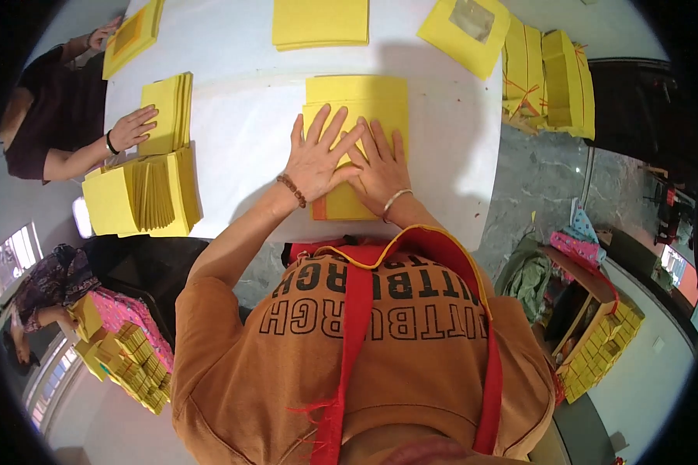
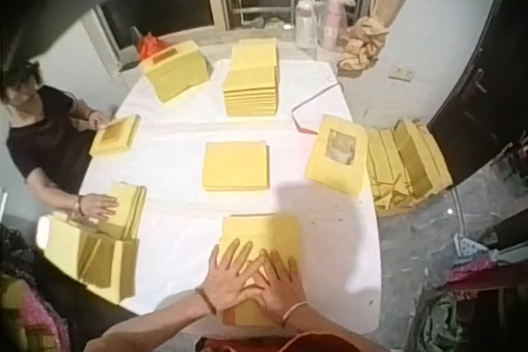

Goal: Folding and stacking yellow ritual paper with gold foil inserts.

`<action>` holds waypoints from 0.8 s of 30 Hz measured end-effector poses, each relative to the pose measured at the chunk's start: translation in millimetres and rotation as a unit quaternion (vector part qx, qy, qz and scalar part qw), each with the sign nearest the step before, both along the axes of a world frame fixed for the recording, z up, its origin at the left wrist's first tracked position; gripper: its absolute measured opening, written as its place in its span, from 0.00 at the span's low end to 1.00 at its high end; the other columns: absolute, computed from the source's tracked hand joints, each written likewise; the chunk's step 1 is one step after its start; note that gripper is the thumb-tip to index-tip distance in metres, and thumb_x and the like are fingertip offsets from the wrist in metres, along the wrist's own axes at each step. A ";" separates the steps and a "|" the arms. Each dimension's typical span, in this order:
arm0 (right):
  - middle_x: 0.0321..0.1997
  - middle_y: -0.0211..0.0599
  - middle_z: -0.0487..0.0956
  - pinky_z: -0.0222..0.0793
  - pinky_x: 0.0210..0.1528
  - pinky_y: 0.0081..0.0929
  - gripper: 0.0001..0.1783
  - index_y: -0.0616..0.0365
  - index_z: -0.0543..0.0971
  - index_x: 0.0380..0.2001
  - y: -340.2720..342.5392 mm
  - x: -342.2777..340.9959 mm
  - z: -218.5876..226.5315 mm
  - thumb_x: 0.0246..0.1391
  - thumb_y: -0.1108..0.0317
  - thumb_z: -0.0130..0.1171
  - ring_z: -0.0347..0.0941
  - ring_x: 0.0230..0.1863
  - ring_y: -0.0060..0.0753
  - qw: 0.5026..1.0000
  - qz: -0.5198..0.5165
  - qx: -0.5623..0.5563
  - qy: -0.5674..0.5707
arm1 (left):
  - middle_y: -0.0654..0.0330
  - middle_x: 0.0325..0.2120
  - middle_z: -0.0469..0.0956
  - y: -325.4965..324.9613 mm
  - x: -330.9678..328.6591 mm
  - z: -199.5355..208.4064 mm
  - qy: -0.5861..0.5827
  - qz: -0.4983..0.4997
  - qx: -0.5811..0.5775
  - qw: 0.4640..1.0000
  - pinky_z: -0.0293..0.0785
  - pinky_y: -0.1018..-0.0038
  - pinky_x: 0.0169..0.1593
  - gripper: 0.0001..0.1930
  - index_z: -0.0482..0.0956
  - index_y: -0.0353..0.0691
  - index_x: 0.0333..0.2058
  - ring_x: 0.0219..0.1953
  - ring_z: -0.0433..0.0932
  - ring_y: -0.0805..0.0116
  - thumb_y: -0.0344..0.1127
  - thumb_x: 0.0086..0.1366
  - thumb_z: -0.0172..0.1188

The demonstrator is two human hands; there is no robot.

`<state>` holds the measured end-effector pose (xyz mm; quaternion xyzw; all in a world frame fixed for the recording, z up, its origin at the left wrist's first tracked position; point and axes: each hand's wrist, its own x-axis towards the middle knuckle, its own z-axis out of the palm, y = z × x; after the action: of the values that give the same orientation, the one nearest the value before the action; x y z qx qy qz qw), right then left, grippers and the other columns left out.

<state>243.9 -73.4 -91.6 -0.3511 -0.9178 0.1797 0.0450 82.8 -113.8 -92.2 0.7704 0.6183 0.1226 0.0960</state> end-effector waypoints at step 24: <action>0.68 0.28 0.49 0.27 0.57 0.72 0.28 0.48 0.55 0.62 14.9 49.6 -10.7 0.59 0.54 0.38 0.42 0.68 0.41 0.998 -0.063 0.027 0.005 | 0.48 0.56 0.59 5.1 10.4 19.4 0.128 -0.142 0.068 0.979 0.55 0.54 0.56 0.32 0.63 0.36 0.54 0.56 0.59 0.50 0.52 0.56 0.53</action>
<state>293.5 -58.6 -102.3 -0.4062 -0.8981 0.1533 0.0702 93.2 -108.7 -72.8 0.8642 0.5003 0.0500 -0.0199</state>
